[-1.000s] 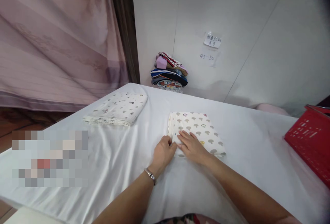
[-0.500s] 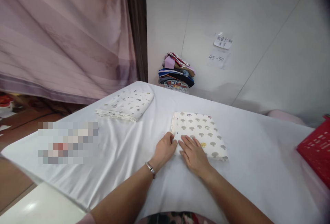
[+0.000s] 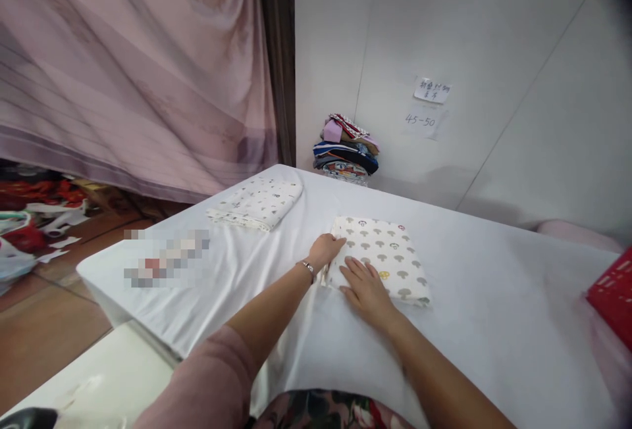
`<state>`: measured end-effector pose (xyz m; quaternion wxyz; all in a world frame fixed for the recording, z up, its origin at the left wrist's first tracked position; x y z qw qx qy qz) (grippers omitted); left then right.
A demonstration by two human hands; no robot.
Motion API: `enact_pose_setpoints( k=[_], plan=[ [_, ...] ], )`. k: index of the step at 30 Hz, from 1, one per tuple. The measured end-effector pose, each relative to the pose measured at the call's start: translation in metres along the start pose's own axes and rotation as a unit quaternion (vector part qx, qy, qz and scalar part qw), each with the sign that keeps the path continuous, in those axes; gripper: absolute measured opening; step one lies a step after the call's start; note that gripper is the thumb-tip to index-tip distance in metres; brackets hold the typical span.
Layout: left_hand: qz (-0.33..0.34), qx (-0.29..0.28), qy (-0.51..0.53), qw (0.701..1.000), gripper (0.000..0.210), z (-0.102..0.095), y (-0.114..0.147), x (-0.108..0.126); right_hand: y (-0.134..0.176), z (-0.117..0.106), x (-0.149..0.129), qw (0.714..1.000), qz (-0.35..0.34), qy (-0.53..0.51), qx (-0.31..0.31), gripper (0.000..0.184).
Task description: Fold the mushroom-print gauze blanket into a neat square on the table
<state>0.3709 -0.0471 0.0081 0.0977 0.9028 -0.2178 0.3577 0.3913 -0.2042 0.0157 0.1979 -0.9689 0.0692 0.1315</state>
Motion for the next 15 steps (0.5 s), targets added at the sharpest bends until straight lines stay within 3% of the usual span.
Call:
enact_pose_setpoints(
  k=[3, 8, 11, 15],
  plan=[
    [-0.018, 0.013, -0.001, 1.000, 0.020, 0.003, -0.008, -0.005, -0.002, -0.019, 0.017, 0.999, 0.032, -0.031, 0.010, 0.040],
    [-0.029, 0.032, -0.004, 0.999, 0.018, 0.005, -0.007, -0.019, 0.002, -0.057, 0.094, 0.976, 0.178, 0.060, 0.110, 0.041],
    [-0.025, 0.027, -0.011, 0.999, 0.017, 0.005, -0.010, -0.019, 0.012, -0.051, 0.132, 0.959, 0.249, 0.109, 0.079, 0.043],
    [-0.018, 0.021, -0.018, 0.999, 0.021, 0.002, -0.022, -0.006, 0.017, -0.035, 0.141, 0.958, 0.252, 0.131, 0.043, 0.044]
  ],
)
Point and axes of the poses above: each hand's wrist, its own y-axis away from the middle knuckle, its own z-axis out of the palm, x = y × z, the point moved 8 cm from there along -y, towards the middle knuckle, and after that the axes turned 11 degrees about x, right-handed, at the moved point
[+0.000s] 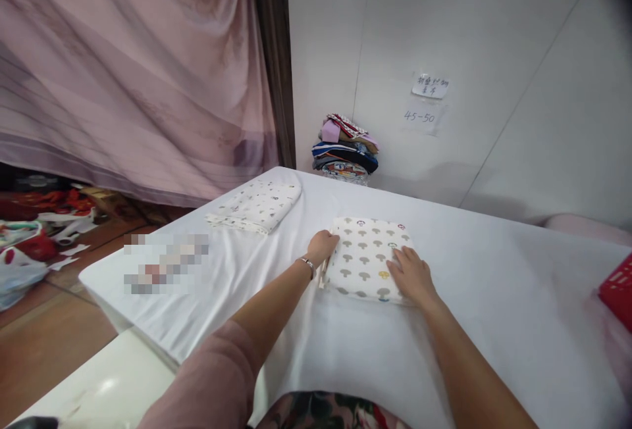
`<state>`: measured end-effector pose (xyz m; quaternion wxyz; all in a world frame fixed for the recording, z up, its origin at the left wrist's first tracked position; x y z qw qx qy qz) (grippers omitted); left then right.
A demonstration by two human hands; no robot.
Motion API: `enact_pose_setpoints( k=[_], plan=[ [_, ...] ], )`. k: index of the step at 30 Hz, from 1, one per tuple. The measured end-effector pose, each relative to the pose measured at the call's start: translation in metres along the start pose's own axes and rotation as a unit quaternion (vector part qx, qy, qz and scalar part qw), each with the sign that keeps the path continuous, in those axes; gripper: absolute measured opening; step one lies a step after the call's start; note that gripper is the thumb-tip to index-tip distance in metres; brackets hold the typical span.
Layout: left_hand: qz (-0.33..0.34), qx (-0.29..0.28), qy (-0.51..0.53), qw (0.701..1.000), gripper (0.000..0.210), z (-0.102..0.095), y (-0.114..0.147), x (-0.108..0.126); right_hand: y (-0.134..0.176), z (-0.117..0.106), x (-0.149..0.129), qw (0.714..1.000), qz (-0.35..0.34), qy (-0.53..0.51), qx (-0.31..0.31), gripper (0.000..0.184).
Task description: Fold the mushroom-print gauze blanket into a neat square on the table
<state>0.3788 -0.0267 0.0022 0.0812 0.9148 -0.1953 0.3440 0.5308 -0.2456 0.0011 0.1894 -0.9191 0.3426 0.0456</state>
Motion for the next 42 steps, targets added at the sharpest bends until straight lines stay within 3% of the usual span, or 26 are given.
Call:
enact_pose_setpoints(
  k=[4, 8, 26, 31, 34, 37, 42],
  plan=[
    [-0.006, -0.002, -0.006, 1.000, 0.032, 0.002, -0.013, 0.013, 0.002, 0.002, -0.006, 1.000, -0.017, 0.022, 0.002, 0.045],
    [-0.016, 0.014, -0.012, 1.000, 0.026, 0.007, -0.023, 0.013, 0.002, 0.000, -0.008, 0.999, -0.029, 0.022, 0.008, 0.044],
    [0.011, 0.058, -0.096, 0.994, 0.034, 0.013, -0.033, 0.017, 0.001, -0.003, -0.011, 1.000, -0.023, 0.009, -0.004, 0.041],
    [0.069, 0.081, -0.110, 0.988, 0.034, 0.003, -0.025, 0.031, 0.001, -0.003, -0.011, 1.000, -0.022, 0.004, -0.001, 0.042],
    [0.203, 0.107, -0.112, 0.967, 0.040, 0.001, -0.004, 0.057, 0.001, -0.004, -0.011, 1.000, -0.021, 0.002, -0.003, 0.042],
    [0.329, 0.084, -0.130, 0.932, 0.047, 0.016, 0.020, 0.072, 0.001, -0.005, -0.012, 1.000, -0.019, 0.000, -0.007, 0.043],
    [0.275, 0.001, -0.170, 0.946, 0.057, 0.041, 0.017, 0.051, 0.001, -0.005, -0.015, 1.000, -0.023, 0.001, -0.010, 0.042]
  ],
)
Point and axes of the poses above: each hand's wrist, its own y-axis away from the middle knuckle, its own z-axis out of the palm, x = y × z, the point moved 8 cm from there along -y, towards the middle knuckle, and after that the axes turned 11 degrees about x, right-handed, at the moved point
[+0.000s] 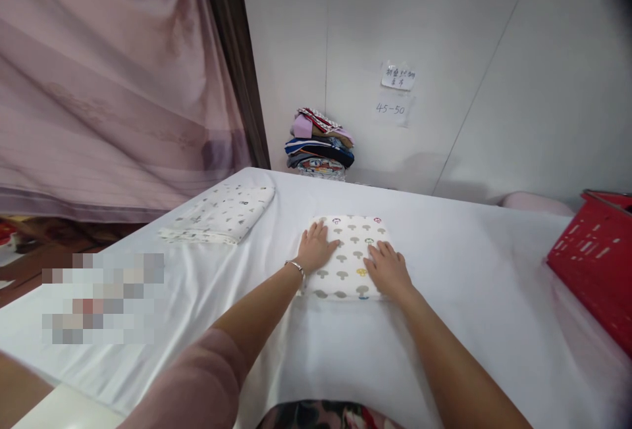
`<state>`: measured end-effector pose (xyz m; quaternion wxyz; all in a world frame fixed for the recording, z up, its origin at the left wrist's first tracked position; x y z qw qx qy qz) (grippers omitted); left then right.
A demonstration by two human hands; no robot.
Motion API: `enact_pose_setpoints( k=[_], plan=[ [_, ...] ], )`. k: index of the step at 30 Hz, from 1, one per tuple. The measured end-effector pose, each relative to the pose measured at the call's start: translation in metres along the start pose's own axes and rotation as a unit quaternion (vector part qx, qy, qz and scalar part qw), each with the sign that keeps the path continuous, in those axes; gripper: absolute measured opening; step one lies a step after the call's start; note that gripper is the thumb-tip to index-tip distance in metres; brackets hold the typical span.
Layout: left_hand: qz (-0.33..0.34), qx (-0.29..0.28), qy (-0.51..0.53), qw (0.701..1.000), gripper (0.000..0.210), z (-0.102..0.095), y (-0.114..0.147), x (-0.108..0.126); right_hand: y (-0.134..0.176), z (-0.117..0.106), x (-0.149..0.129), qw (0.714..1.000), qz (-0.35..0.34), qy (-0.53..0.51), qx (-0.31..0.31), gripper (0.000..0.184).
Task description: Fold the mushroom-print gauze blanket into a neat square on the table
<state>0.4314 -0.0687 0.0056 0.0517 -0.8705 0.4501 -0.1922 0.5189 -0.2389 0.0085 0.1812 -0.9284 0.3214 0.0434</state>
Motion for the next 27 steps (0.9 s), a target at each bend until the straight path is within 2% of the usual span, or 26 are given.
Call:
enact_pose_setpoints(
  k=[9, 12, 15, 17, 19, 23, 27],
  plan=[
    [0.015, 0.017, -0.038, 0.999, 0.060, 0.000, 0.001, -0.001, -0.003, -0.007, 0.001, 0.998, 0.010, -0.019, -0.056, 0.042],
    [0.025, 0.035, -0.047, 0.998, 0.060, 0.000, 0.001, 0.000, -0.017, -0.014, -0.009, 0.999, 0.005, -0.020, -0.050, 0.048],
    [0.026, 0.044, -0.044, 0.998, 0.060, -0.001, 0.001, 0.000, -0.044, -0.015, -0.029, 0.999, -0.043, -0.017, -0.029, 0.051],
    [0.021, 0.040, -0.041, 0.998, 0.060, 0.000, 0.002, -0.001, -0.063, -0.009, -0.042, 0.996, -0.080, -0.014, -0.023, 0.055],
    [0.015, 0.035, -0.038, 0.999, 0.060, 0.000, 0.002, -0.001, -0.080, 0.007, -0.046, 0.994, -0.097, -0.008, -0.043, 0.058],
    [0.012, 0.032, -0.034, 0.999, 0.060, 0.001, 0.002, -0.002, -0.098, 0.043, -0.032, 0.992, -0.062, 0.001, -0.105, 0.063],
    [0.016, 0.033, -0.025, 0.999, 0.060, 0.002, 0.003, -0.001, -0.100, 0.054, -0.024, 0.992, -0.050, -0.001, -0.115, 0.067]
  ],
)
Point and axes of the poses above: each hand's wrist, its own y-axis away from the middle knuckle, its own z-axis out of the palm, x = y × z, the point moved 8 cm from there along -y, towards the middle knuckle, and after that the axes turned 11 degrees about x, right-handed, at the moved point
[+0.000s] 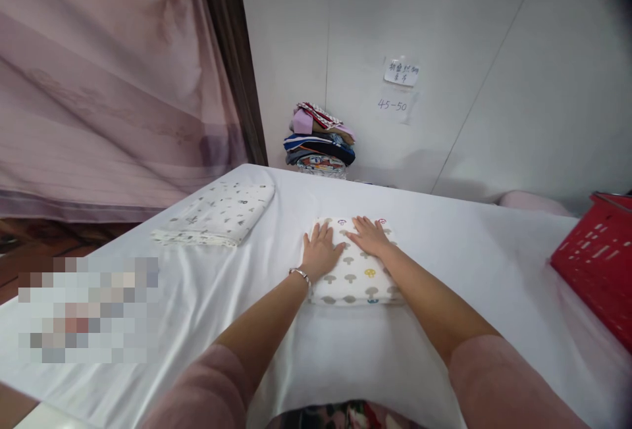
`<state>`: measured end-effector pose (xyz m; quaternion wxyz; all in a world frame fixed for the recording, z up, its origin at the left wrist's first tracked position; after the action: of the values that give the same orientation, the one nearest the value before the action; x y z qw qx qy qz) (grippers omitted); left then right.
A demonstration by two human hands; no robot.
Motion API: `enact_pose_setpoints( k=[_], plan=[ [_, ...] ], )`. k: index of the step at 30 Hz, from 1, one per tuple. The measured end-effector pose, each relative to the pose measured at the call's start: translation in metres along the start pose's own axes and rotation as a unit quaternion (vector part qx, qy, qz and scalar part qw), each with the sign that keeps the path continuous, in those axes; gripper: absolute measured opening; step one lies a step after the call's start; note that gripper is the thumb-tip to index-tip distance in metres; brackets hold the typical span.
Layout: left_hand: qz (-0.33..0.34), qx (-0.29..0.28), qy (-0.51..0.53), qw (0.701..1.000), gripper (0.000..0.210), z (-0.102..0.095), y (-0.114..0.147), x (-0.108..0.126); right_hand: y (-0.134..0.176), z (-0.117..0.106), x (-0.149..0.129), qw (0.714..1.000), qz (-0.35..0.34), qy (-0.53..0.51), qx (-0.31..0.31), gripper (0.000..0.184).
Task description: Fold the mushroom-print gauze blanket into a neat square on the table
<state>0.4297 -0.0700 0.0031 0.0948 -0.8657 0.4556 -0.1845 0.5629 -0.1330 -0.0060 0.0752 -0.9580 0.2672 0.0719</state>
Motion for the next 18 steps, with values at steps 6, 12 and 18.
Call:
enact_pose_setpoints(
  k=[6, 12, 18],
  plan=[
    [-0.009, 0.005, 0.015, 1.000, 0.060, 0.001, 0.000, -0.002, 0.019, -0.008, 0.003, 1.000, 0.000, -0.006, -0.013, 0.064],
    [-0.021, -0.003, 0.043, 0.999, 0.059, 0.003, -0.001, -0.004, 0.059, -0.015, 0.041, 0.995, 0.088, -0.050, 0.005, 0.060],
    [-0.040, -0.021, 0.071, 0.996, 0.055, -0.005, 0.000, -0.003, 0.111, -0.020, 0.075, 0.947, 0.213, -0.228, 0.071, 0.061]
  ],
)
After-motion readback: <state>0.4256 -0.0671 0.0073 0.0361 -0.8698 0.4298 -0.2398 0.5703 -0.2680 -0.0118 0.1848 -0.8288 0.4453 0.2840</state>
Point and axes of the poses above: each hand's wrist, its own y-axis away from the middle knuckle, its own z-axis out of the palm, x = y × z, the point moved 8 cm from there along -y, towards the middle knuckle, and after that the axes turned 11 degrees about x, right-handed, at the moved point
